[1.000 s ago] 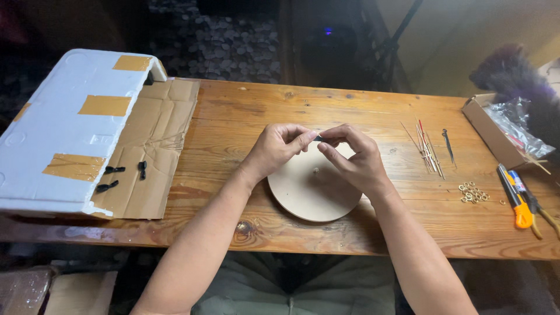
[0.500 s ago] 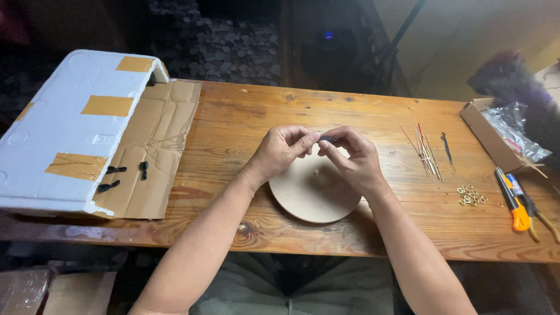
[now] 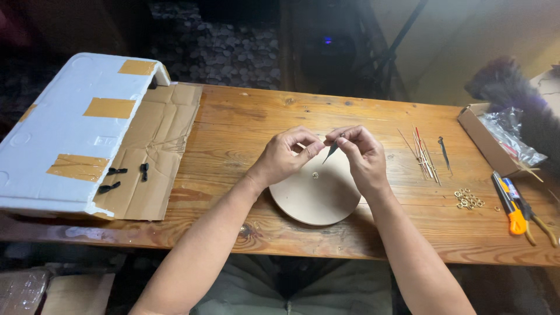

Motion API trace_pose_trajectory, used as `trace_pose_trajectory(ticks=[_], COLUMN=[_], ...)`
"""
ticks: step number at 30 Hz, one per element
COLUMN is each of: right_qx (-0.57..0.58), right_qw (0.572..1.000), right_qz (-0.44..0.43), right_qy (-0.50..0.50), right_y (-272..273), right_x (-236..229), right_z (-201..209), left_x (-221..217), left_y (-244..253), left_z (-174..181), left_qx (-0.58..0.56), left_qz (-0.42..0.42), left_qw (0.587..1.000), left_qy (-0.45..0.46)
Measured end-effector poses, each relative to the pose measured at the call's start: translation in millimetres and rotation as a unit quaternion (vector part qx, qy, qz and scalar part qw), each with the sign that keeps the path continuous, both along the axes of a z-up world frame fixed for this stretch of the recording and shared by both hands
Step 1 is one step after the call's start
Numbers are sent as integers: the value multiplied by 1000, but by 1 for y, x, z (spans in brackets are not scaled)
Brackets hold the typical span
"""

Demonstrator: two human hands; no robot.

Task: The person attaches a small black rectangular device to the center of a round wooden board. They then place a metal ring over the device, secure it using pliers, and wipe the board with a feather duster. Finally, they insert a small black component into the center of the ring.

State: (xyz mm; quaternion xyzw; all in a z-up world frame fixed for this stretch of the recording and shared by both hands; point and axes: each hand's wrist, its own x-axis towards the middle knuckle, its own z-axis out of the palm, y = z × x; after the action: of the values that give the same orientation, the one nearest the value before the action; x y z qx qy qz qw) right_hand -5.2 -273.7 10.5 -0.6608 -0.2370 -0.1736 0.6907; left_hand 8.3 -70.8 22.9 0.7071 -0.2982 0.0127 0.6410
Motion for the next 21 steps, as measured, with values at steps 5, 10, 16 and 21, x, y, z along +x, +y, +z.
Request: trace_pose_trajectory(ticks=[5, 10, 16, 21], right_qx=[23, -31, -110, -138], right_qw=[999, 999, 989, 982], right_qz=[17, -6, -53, -79], right_qy=[19, -14, -79, -106], right_y=[6, 4, 8, 9], right_x=[-5, -4, -5, -6], right_z=[5, 1, -3, 3], left_x=[7, 12, 11, 15], left_y=[3, 0, 0, 0], left_z=[-11, -18, -18, -22], left_qx=[-40, -60, -83, -92], left_qz=[33, 13, -12, -25], left_qw=[999, 998, 995, 993], left_qy=[-3, 14, 56, 72])
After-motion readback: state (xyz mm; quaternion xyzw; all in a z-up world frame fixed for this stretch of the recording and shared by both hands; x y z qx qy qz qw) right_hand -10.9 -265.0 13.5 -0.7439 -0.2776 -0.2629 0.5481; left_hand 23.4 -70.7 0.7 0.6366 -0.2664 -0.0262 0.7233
